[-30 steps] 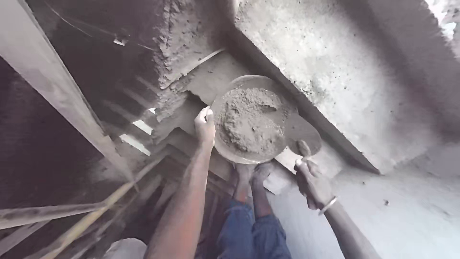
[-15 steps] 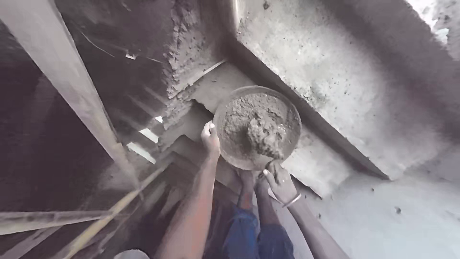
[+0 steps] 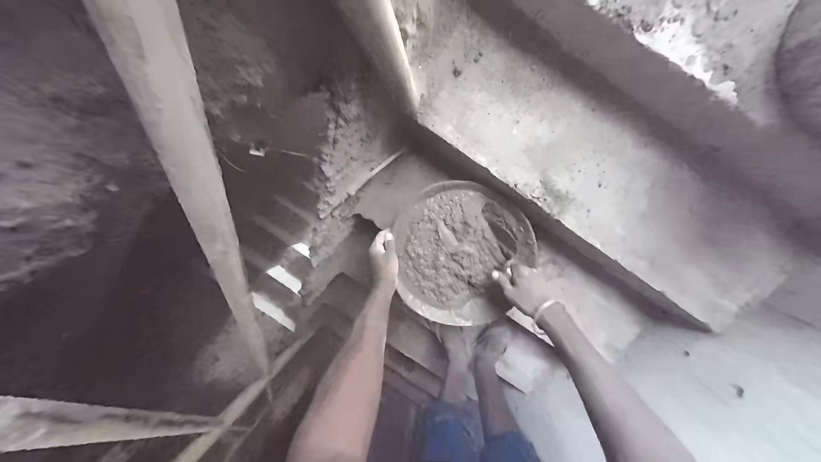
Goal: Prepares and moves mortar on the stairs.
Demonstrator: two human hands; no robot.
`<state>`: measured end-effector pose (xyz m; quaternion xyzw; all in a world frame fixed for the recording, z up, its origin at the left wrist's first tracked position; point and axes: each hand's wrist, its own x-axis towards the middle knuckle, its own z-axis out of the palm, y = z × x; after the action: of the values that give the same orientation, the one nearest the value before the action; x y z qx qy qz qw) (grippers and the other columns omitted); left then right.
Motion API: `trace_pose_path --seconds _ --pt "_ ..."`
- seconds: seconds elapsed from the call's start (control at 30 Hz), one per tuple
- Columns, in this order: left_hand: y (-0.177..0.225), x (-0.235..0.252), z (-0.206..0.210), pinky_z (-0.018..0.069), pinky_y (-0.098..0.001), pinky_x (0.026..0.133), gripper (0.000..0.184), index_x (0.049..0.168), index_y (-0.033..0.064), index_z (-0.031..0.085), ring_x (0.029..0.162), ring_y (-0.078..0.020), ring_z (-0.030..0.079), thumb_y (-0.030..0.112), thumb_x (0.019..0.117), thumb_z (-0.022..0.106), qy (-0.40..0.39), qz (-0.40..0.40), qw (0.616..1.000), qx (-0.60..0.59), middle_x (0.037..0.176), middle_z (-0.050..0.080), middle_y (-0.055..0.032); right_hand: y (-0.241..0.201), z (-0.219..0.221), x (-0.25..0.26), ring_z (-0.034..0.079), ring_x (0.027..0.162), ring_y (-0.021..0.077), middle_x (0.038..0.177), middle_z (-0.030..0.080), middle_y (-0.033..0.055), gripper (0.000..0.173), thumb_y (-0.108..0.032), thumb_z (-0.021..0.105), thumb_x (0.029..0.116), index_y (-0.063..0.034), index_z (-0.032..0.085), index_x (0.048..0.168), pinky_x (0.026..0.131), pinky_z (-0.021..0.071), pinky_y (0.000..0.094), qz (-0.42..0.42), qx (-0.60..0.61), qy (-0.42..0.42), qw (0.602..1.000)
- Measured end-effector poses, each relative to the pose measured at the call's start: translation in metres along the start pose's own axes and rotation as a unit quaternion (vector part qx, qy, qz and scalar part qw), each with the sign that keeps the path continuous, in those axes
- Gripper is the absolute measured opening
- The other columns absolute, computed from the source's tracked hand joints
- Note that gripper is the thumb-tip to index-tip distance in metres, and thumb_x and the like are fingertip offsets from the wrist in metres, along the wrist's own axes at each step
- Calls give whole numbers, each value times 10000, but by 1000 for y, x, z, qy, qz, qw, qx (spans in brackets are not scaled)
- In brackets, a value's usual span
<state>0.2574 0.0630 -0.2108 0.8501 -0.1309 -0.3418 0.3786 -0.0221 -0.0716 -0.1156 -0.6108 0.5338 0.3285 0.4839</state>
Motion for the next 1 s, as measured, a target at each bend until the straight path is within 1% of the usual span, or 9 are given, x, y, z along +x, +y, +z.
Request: trace_pose_path --seconds 0.07,0.13,0.17,0.27,0.37,0.47,0.6,0.87,1.0 --pt "3 1 -4 431 -404 1120 375 1328 -85 589 1291 -258 569 162 1091 436 -15 -6 1000 3 1360 604 -243 20 11 -16 672 1019 383 1041 688 220 596 -539 561 1009 16 635 1213 931 516 578 -72 2 3 997" --pt "10 3 -5 424 -398 1125 383 1334 -70 588 1304 -246 557 182 1097 424 -30 -13 999 13 1374 597 -229 51 32 -30 655 854 333 870 649 168 527 -545 593 962 -23 658 989 801 524 545 -101 54 116 987" --pt "12 3 -6 414 -406 1134 398 1345 -69 579 1320 -253 544 199 1101 414 -39 -20 999 19 1391 585 -233 62 44 -33 657 885 354 926 654 206 491 -501 634 938 -11 677 944 814 531 550 -88 95 193 973" --pt "30 5 -5 340 -452 1200 480 1481 -38 467 1446 -277 432 269 1122 381 -74 -95 993 18 1546 458 -219 73 62 -10 588 1198 432 1325 574 305 429 -371 721 917 31 703 1065 1007 477 586 -14 218 247 944" --pt "38 -2 -5 365 -528 1165 464 1516 33 440 1450 -291 412 259 1112 415 -67 -171 982 -37 1583 415 -180 56 70 9 532 1322 400 1377 582 278 526 -359 694 981 17 616 1340 1128 397 570 28 321 154 934" --pt "50 -16 -14 430 -553 1096 397 1466 39 497 1365 -314 496 180 1100 433 -54 -184 979 -73 1507 492 -195 54 67 5 542 1307 416 1370 577 302 513 -338 724 960 41 640 1296 1117 408 572 8 341 191 921" --pt "87 -64 -31 562 -509 926 346 1398 37 546 1118 -299 661 156 1110 395 -45 -201 971 -124 1287 639 -206 67 52 -39 574 1241 409 1324 592 291 466 -330 747 921 38 671 1197 1059 444 579 -10 337 219 916" --pt "204 -89 7 563 -487 947 384 1447 74 507 1147 -277 660 225 1123 366 -101 -159 963 -194 1312 642 -173 85 -48 -79 617 1075 373 1140 641 259 393 -310 695 919 49 658 1075 948 485 562 -61 358 356 861" --pt "242 -65 61 570 -473 935 391 1448 57 494 1117 -271 668 236 1127 360 -155 -106 961 -205 1285 648 -180 105 -96 -53 552 1234 457 1302 569 342 480 -327 676 957 99 628 1175 1061 416 615 -59 338 397 851"
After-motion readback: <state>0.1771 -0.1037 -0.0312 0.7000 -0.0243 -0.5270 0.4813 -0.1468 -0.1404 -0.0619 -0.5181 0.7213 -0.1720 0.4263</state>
